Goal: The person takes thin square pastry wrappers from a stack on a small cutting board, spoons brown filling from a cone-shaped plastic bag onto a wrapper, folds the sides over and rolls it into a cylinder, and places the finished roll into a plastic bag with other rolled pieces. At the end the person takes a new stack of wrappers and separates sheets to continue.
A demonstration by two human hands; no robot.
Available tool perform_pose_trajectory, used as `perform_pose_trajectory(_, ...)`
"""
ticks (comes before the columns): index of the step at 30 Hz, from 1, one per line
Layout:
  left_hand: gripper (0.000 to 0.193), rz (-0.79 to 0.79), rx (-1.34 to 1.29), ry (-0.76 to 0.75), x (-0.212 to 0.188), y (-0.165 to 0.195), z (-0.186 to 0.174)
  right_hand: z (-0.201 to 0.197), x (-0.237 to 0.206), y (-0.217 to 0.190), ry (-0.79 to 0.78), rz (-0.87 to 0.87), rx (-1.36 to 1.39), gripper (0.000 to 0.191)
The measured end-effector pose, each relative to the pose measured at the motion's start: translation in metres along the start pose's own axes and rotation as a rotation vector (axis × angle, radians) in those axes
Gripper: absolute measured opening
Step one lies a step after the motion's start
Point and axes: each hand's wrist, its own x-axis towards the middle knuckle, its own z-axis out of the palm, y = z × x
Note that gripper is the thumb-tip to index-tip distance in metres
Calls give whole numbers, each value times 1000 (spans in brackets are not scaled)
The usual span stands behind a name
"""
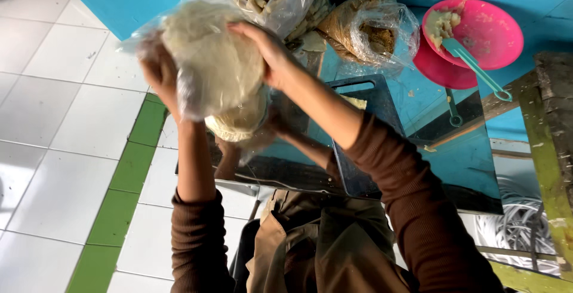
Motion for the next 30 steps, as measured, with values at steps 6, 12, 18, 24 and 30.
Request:
perform_pose_trajectory(6, 49, 314, 868, -10, -24, 11, 4, -49, -11, 4, 133, -742, -1118, 48)
perform_pose_trajectory(12, 30, 339, 613, -215, -101, 60, 31, -156, -134, -14, 115, -565, -1302, 19)
perform_pose_trajectory(18, 61, -218, 863, -1037, -143, 17, 99, -219, -198, -9, 351, 209, -1226, 28)
perform_pose_trajectory(24, 74, 7, 836, -1134, -162, -22, 111, -241, -207, 19, 234, 121, -1077, 41)
perform_pose_trajectory(30, 78, -20, 859, -1108, -156, -47, 133, -254, -189, 34, 276, -65, -1169, 36)
